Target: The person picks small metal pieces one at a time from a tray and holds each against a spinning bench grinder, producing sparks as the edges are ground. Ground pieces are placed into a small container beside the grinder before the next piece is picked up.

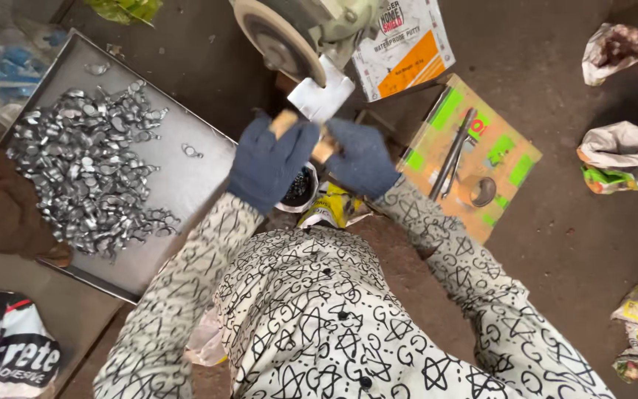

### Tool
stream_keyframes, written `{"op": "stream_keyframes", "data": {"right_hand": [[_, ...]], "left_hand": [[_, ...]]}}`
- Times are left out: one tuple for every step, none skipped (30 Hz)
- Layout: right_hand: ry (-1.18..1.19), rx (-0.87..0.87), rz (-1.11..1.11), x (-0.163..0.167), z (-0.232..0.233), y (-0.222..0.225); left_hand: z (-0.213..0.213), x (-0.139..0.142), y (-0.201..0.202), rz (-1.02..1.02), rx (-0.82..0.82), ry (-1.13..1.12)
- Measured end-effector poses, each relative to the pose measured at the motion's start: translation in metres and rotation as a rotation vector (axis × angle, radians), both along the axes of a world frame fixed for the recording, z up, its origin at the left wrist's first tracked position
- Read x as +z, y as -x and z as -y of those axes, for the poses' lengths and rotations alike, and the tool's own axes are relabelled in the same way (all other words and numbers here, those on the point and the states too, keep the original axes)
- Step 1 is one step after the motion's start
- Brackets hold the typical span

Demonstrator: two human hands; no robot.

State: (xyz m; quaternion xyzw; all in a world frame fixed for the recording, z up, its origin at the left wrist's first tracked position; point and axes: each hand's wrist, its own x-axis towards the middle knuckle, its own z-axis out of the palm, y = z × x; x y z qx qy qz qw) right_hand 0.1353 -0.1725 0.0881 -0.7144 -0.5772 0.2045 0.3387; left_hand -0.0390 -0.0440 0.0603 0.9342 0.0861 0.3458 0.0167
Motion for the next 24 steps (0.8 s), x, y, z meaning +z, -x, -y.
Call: {"op": "stream_keyframes", "data": {"right_hand": [[-0.054,0.001,0.147,0.005,-0.003,-0.011],[-0.109,0.004,0.292,0.008,-0.007,-0.020],[-0.105,0.003,0.340,0.009,-0.012,-0.029],[-0.097,-0.005,0.390,0.008,-0.016,-0.038],[-0.090,-0.015,0.440,0.007,-0.018,-0.045],[-0.087,-0.022,0.445,0.004,-0.020,-0.051],[-0.088,-0.023,0.449,0.001,-0.022,-0.057],[-0.083,-0.024,0.450,-0.002,-0.023,-0.061],[-0.104,-0.007,0.447,-0.005,-0.023,-0.065],[-0.123,0.008,0.444,-0.008,-0.024,-0.068],[-0.147,0.025,0.441,-0.011,-0.025,-0.071],[-0.145,0.038,0.430,-0.013,-0.025,-0.074],[-0.143,0.050,0.419,-0.015,-0.027,-0.076],[-0.141,0.061,0.411,-0.016,-0.030,-0.080],[-0.139,0.120,0.447,-0.017,-0.034,-0.085],[-0.138,0.183,0.480,-0.015,-0.039,-0.091],[-0.136,0.248,0.508,-0.014,-0.045,-0.097],[-0.122,0.334,0.500,-0.011,-0.051,-0.105],[-0.111,0.421,0.492,-0.008,-0.058,-0.114],[-0.103,0.502,0.487,-0.005,-0.067,-0.122],[-0.107,0.527,0.493,-0.001,-0.075,-0.127],[-0.105,0.550,0.497,0.001,-0.079,-0.132],[-0.103,0.574,0.501,0.001,-0.080,-0.135],[-0.101,0.533,0.475,0.000,-0.078,-0.135]], "left_hand": [[0.000,0.007,-0.012,0.020,0.023,-0.009],[-0.001,0.012,-0.022,-0.090,0.108,0.137],[-0.002,0.014,-0.033,-0.204,0.189,0.284],[-0.004,0.013,-0.042,-0.320,0.261,0.432],[-0.006,0.011,-0.050,-0.328,0.268,0.412],[-0.009,0.007,-0.057,-0.331,0.283,0.390],[-0.012,0.002,-0.064,-0.331,0.304,0.367],[-0.015,-0.004,-0.069,-0.288,0.305,0.394],[-0.018,-0.009,-0.073,-0.251,0.301,0.428],[-0.021,-0.014,-0.076,-0.215,0.296,0.461],[-0.024,-0.018,-0.078,-0.220,0.280,0.458],[-0.026,-0.021,-0.079,-0.225,0.266,0.455],[-0.027,-0.025,-0.079,-0.230,0.249,0.453],[-0.026,-0.026,-0.079,-0.212,0.257,0.439],[-0.026,-0.029,-0.079,-0.190,0.269,0.424],[-0.023,-0.030,-0.079,-0.170,0.286,0.409],[-0.020,-0.031,-0.080,-0.185,0.304,0.438],[-0.017,-0.032,-0.080,-0.201,0.323,0.467],[-0.014,-0.032,-0.080,-0.216,0.343,0.493],[-0.012,-0.032,-0.081,-0.259,0.341,0.464],[-0.010,-0.031,-0.082,-0.303,0.333,0.436],[-0.009,-0.030,-0.083,-0.348,0.322,0.411],[-0.007,-0.028,-0.083,-0.288,0.300,0.427],[-0.007,-0.025,-0.084,-0.228,0.278,0.441]]}}
